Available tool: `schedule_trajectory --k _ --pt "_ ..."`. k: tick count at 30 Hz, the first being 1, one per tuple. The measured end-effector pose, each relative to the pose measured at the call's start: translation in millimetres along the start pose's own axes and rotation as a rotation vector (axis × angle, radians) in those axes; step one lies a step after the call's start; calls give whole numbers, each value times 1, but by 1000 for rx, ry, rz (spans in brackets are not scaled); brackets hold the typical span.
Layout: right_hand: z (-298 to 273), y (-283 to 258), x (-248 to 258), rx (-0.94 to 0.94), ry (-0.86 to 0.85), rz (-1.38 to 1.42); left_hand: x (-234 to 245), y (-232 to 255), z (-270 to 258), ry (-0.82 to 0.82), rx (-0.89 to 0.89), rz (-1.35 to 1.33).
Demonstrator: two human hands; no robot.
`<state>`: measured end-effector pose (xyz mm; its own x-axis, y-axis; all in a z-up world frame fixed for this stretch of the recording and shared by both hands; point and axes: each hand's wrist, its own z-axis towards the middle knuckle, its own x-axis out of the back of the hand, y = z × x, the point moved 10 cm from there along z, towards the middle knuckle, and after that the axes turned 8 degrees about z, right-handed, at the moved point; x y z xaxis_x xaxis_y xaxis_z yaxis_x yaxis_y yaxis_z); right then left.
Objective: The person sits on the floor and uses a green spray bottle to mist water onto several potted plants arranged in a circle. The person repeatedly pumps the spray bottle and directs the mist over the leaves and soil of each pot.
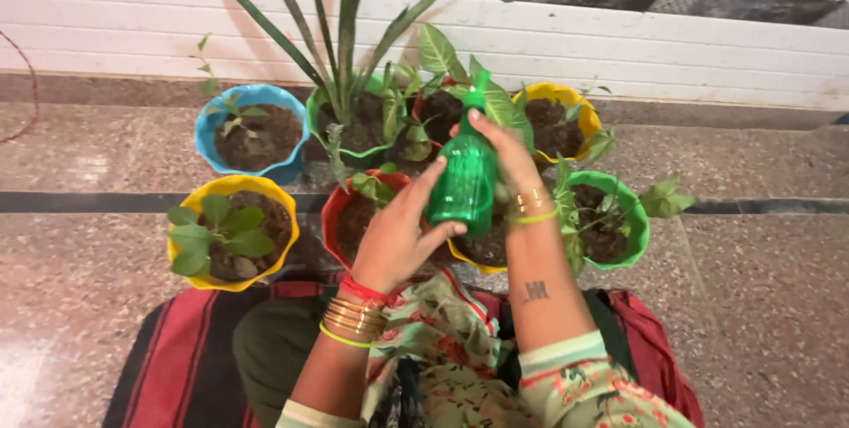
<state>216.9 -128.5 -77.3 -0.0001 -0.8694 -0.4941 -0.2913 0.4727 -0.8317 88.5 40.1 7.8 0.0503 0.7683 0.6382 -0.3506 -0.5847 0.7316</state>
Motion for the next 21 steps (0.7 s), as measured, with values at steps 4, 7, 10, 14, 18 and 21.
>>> schedule_trajectory --k 4,7,10,14,18,21 --pt "-9 21 -18 -38 -35 62 10 -9 -13 -36 -4 27" --pt "-6 26 -46 -94 -101 58 29 -12 -17 36 -21 78" --pt "3 28 -85 -137 -230 93 49 -14 -23 156 -12 154" --pt "16 46 -120 -223 -281 98 77 -15 -34 334 -28 158" --pt "27 65 -133 -215 -304 18 101 -20 -44 371 -112 169" --pt "35 79 -131 -185 -238 -28 85 -68 -48 41 246 235"
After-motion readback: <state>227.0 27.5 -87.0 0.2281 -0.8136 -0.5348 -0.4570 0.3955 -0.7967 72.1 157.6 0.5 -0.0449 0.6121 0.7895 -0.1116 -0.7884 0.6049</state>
